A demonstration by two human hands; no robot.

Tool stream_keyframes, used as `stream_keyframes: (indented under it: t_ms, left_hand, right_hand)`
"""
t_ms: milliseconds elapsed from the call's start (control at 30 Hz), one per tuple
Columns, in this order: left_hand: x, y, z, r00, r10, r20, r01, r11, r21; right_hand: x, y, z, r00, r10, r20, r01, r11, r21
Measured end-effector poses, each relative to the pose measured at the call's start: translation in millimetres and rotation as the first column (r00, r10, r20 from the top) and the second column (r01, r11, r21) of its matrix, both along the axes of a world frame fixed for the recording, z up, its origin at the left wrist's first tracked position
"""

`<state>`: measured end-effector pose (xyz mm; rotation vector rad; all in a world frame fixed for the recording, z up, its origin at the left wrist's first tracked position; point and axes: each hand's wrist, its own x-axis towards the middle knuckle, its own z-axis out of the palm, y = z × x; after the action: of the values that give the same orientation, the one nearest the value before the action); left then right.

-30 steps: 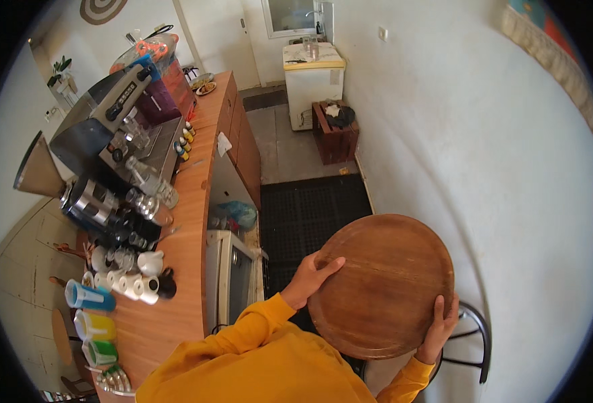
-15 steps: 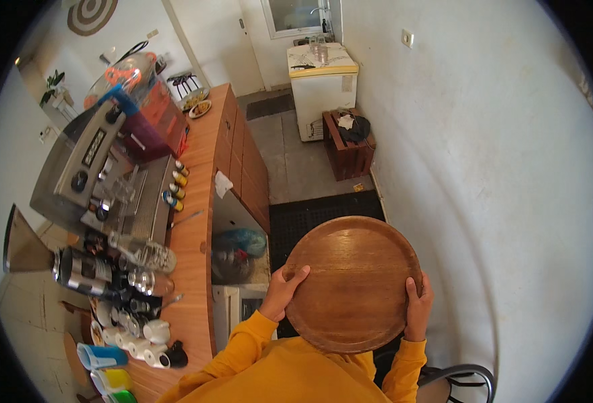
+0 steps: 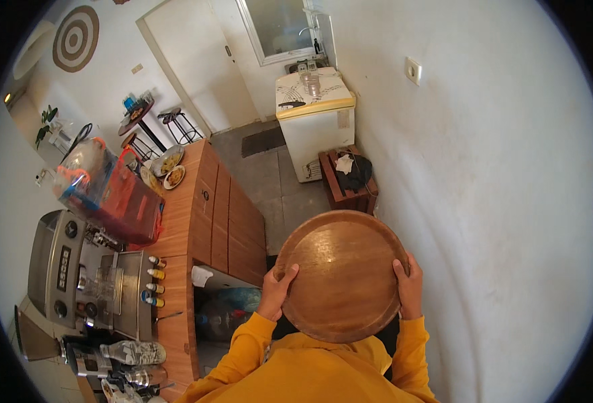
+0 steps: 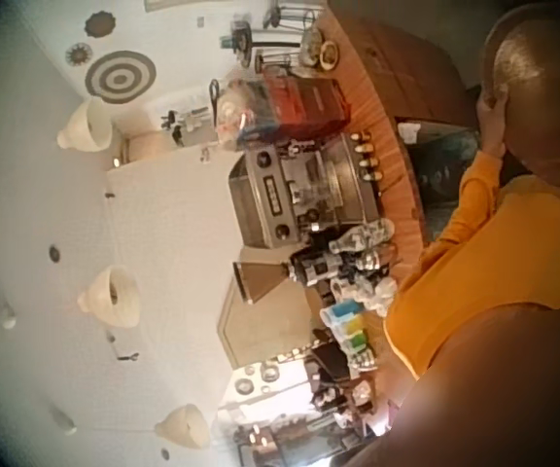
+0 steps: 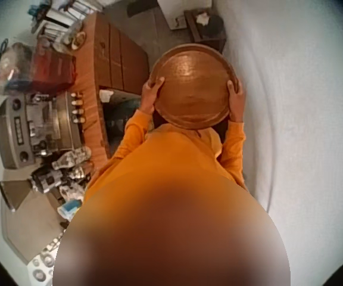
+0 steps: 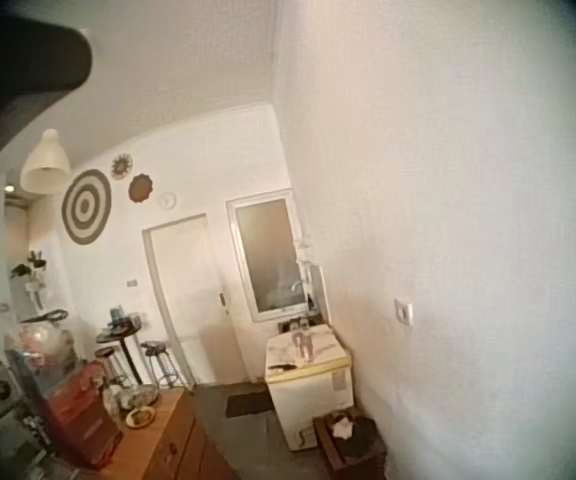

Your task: Placing clean glassware onto a tray and moving them to a dining table.

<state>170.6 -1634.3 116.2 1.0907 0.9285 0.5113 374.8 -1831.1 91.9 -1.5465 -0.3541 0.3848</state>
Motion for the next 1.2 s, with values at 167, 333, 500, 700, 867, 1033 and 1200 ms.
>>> stream_keyframes:
  t_ms: [167, 333, 500, 700, 867, 1033, 1200]
  left_hand:
    - [48.0, 61.8, -0.1, 0.991, 0.126, 0.039, -0.124, 0.991, -0.042]
    - [75.6, 143.3, -26.1, 0.971, 0.218, 0.098, -0.205, 0.97, -0.126]
    - [105.6, 252.5, -42.6, 0.982, 0.169, 0.081, -0.153, 0.973, -0.175]
    - [150.5, 385.3, -35.2, 0.994, 0.108, 0.003, -0.107, 0.982, -0.155]
    - [187.5, 476.1, -35.3, 0.995, 0.098, 0.036, -0.093, 0.988, -0.12]
    - [233.9, 553.6, -40.6, 0.993, 0.081, -0.086, -0.088, 0.992, -0.087]
    - [284.9, 635.9, -62.1, 0.975, 0.201, -0.096, -0.204, 0.979, -0.027]
  right_hand:
    - [74.5, 88.0, 6.2, 0.984, 0.168, 0.061, -0.167, 0.986, -0.024]
    - [113.7, 186.5, -4.5, 0.967, 0.245, 0.069, -0.239, 0.967, -0.084]
    - [140.3, 292.7, -3.0, 0.96, 0.257, 0.106, -0.247, 0.964, -0.1]
    - [181.7, 400.9, -8.7, 0.987, 0.148, 0.065, -0.135, 0.977, -0.166]
    - [202.3, 486.1, 6.7, 0.993, 0.116, 0.026, -0.111, 0.983, -0.147]
    - [252.5, 568.9, -24.1, 0.99, 0.102, 0.094, -0.085, 0.981, -0.174]
    - [316.5, 674.2, -57.9, 0.972, 0.201, 0.124, -0.185, 0.974, -0.134]
